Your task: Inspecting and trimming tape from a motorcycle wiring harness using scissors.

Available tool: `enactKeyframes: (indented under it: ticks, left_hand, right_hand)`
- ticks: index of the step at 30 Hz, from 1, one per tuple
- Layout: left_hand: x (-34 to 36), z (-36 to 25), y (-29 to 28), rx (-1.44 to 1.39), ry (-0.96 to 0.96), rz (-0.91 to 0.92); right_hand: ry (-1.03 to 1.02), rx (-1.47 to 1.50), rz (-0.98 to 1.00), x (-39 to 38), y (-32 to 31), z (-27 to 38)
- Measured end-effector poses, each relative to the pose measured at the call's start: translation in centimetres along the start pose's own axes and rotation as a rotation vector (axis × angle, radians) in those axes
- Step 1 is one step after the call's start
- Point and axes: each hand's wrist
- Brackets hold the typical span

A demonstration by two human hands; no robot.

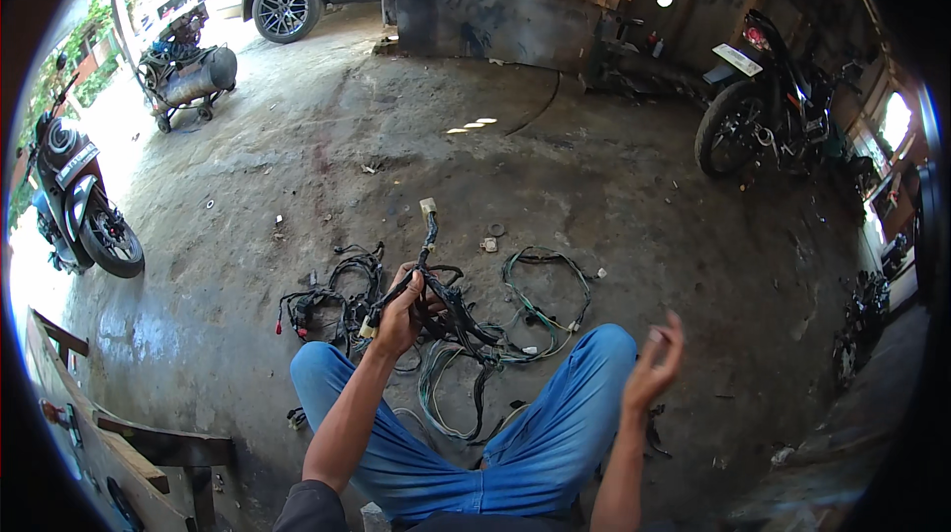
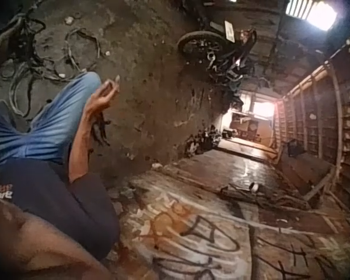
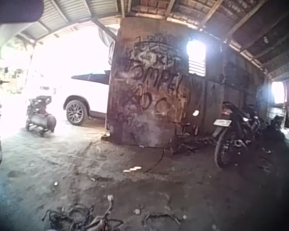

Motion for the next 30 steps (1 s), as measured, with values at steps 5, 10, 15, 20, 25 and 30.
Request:
enactKeyframes:
  ticks: [5, 10, 15, 20, 25, 30]
  left_hand:
    - [0.2, 0.4, 1.2, -0.016, -0.050, -0.021]
    - [-1.0, 3.4, -0.2, -0.072, -0.118, -0.058]
    - [-1.2, 7.0, -2.7, 0.330, -0.154, -0.151]
    - [-0.7, 5.8, 0.6, 0.381, -0.194, -0.186]
    - [0.2, 4.7, 3.3, 0.554, -0.216, -0.243]
    - [1.3, 4.7, 5.2, 0.356, -0.180, -0.130]
  right_hand:
    - [-0.059, 0.305, 0.754, -4.7, 11.4, 8.7]
    - [-0.101, 0.197, 1.036, -7.3, 16.4, 5.2]
    - [-0.226, 0.267, 1.051, -8.2, 16.5, 2.4]
    - [-0.013, 0.305, 1.192, -6.0, 15.9, 1.2]
    - [-0.148, 0.186, 1.238, -1.5, 16.3, 1.2]
    - [-0.217, 0.129, 1.337, 3.3, 17.9, 0.9]
Point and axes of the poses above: each hand's wrist, its own x-axis towards the middle knuckle, its own y-axis out of the palm, z = x × y, and after that the axes turned 7 degrees about x, right-handed
